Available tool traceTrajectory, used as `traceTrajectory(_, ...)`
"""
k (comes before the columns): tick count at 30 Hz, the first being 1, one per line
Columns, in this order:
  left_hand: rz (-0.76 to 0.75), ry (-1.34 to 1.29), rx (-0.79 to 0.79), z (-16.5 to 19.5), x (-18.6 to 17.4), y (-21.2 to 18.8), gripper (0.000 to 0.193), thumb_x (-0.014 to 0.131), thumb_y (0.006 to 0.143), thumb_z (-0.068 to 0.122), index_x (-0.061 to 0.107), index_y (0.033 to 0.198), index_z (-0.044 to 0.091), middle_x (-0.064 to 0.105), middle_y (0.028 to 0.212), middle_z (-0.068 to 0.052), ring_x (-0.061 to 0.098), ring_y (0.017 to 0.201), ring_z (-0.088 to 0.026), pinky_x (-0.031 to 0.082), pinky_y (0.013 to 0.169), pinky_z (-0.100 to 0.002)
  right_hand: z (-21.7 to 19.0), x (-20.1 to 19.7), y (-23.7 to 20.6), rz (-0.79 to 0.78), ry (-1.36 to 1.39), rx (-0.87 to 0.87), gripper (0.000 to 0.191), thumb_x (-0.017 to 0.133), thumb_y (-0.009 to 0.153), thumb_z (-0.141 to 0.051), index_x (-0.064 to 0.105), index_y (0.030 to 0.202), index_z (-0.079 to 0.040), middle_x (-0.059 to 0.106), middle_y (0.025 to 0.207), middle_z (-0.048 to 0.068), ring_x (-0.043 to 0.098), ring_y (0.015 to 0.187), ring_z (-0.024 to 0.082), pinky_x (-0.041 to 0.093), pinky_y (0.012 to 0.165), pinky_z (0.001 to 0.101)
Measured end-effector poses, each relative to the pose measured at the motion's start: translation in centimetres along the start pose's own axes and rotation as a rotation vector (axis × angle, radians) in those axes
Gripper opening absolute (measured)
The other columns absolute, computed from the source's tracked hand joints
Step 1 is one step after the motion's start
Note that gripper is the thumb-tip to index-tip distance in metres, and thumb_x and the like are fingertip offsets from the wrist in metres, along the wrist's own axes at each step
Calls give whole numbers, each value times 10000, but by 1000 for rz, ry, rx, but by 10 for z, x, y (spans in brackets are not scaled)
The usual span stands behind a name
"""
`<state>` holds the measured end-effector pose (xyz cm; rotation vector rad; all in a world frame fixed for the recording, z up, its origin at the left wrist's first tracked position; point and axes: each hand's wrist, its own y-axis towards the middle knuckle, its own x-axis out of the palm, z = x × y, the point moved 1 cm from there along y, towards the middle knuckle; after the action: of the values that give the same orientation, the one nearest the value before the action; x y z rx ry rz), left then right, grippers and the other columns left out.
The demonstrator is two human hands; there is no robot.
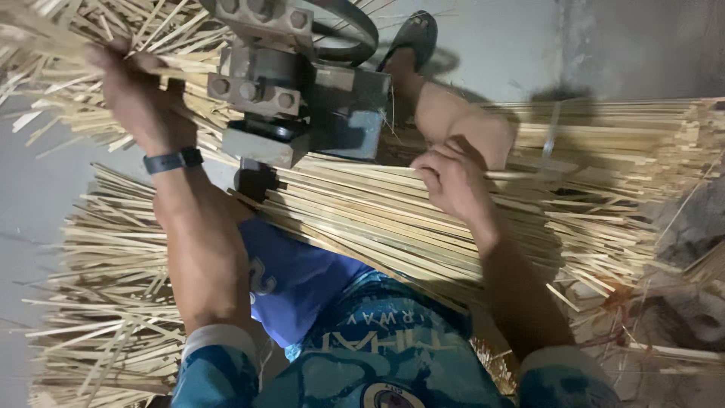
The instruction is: The person sits on the floor and feeds thin bamboo sticks one by one through a grinding machine. They hold the sticks with both hands, guide them through the machine, and place the processed sticks into a growing pile on the floor.
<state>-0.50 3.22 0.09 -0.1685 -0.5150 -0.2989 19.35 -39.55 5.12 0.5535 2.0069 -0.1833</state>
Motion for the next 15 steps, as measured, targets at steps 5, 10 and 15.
traceTrajectory(5,21,-94,-36,9,-11,0,612,644,999,589,577,1227,24,394,682,27,402,577,-118,297,468,-286,38,-21,-8,82,342,-71,94,680,1035,-28,723,1117,-33,757,992,130,745,831,170,601,676,323)
traceTrajectory(10,14,169,-84,8,1,-10,682,652,974,627,660,1247,2,485,653,10,422,504,-96,306,410,-258,52,-40,-4,341,251,-192,141,751,1027,0,698,1148,-52,732,1036,115,711,926,207,569,754,319)
traceTrajectory(15,16,252,-134,4,12,-16,629,702,980,624,562,1141,32,664,831,-27,517,581,-90,355,441,-235,14,-21,17,200,161,97,159,745,999,-20,781,1117,-121,689,1080,106,648,907,210,574,700,308)
